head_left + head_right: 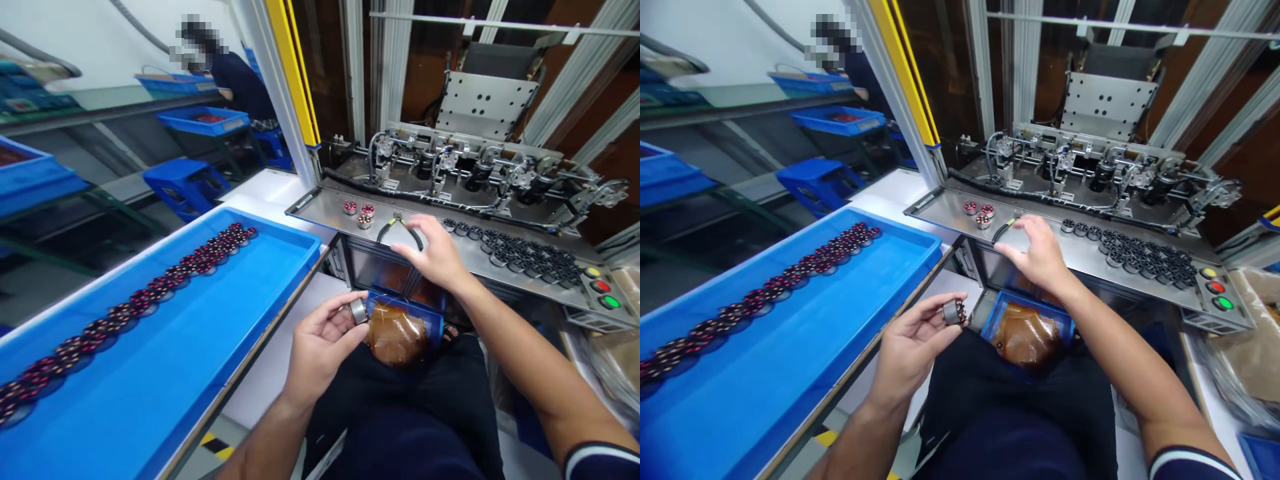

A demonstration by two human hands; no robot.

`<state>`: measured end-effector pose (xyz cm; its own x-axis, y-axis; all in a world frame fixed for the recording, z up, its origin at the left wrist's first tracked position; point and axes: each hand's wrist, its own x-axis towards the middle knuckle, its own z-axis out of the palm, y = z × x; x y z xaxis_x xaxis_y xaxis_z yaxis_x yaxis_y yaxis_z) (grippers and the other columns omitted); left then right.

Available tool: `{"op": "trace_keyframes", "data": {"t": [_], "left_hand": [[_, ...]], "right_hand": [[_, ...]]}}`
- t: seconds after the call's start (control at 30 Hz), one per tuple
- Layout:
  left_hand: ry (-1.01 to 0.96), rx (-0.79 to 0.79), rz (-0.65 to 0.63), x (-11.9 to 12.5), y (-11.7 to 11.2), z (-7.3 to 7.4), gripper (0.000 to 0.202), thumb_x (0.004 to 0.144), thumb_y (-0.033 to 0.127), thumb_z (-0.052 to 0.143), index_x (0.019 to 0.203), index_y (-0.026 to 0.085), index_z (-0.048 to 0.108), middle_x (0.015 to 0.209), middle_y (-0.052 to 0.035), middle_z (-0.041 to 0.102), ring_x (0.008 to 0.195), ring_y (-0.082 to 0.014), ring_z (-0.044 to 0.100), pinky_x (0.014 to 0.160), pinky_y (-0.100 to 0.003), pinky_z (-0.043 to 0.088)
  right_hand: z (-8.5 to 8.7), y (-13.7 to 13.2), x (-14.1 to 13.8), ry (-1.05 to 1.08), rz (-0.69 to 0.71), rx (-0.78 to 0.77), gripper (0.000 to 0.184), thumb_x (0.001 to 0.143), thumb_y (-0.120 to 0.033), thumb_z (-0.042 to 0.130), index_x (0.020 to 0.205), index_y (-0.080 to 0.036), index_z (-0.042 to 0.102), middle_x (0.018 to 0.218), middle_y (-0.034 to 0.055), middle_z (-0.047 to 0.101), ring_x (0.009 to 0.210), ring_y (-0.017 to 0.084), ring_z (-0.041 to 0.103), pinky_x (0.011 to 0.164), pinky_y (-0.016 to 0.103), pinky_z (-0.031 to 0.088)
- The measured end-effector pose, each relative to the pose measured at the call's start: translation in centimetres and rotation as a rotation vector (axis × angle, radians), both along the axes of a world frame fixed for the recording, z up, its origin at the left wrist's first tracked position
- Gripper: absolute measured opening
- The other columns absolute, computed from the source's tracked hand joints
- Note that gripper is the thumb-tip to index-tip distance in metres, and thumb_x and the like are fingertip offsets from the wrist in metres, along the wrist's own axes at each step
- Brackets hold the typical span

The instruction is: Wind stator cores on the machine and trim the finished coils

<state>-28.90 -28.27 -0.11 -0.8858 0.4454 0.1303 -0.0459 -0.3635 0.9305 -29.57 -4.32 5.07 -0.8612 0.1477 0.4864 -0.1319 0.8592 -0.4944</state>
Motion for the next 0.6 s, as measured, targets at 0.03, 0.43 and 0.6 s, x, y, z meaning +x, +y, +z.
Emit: {"op": "trace_keyframes", "data": {"t": [0.03, 0.43, 0.6], "left_hand": [[-0.008, 0.04, -0.007, -0.1, 0.1, -0.2, 0.038, 0.076, 0.018, 0.082, 0.112, 0.016, 0.073, 0.116, -0.0135, 0.077, 0.096, -0.0203, 0.076, 0.085, -0.027, 0.063], [0.209, 0.015, 0.166, 0.1, -0.5, -0.7, 0.031, 0.08, 0.019, 0.077, 0.111, 0.016, 0.073, 0.122, -0.0159, 0.071, 0.102, -0.0219, 0.073, 0.089, -0.031, 0.06], [0.245, -0.014, 0.147, 0.9, -0.3, -0.4, 0.033, 0.081, 0.021, 0.076, 0.114, 0.017, 0.073, 0.121, -0.0158, 0.072, 0.1, -0.0217, 0.073, 0.086, -0.031, 0.061]], "right_hand": [[-0.7, -0.1, -2.2, -0.082, -0.116, 0.011, 0.053, 0.082, -0.043, 0.077, 0.121, -0.013, 0.059, 0.131, 0.0214, 0.06, 0.128, 0.033, 0.054, 0.108, 0.052, 0.042], [-1.8, 1.6, -8.6, -0.646, -0.355, 0.198, 0.075, 0.078, -0.043, 0.071, 0.139, -0.007, 0.047, 0.126, 0.0261, 0.063, 0.12, 0.04, 0.06, 0.1, 0.048, 0.046], [-2.3, 3.1, -7.6, -0.59, -0.349, 0.164, 0.067, 0.069, -0.027, 0.075, 0.129, -0.003, 0.056, 0.128, 0.0304, 0.06, 0.124, 0.044, 0.055, 0.103, 0.049, 0.044]]}}
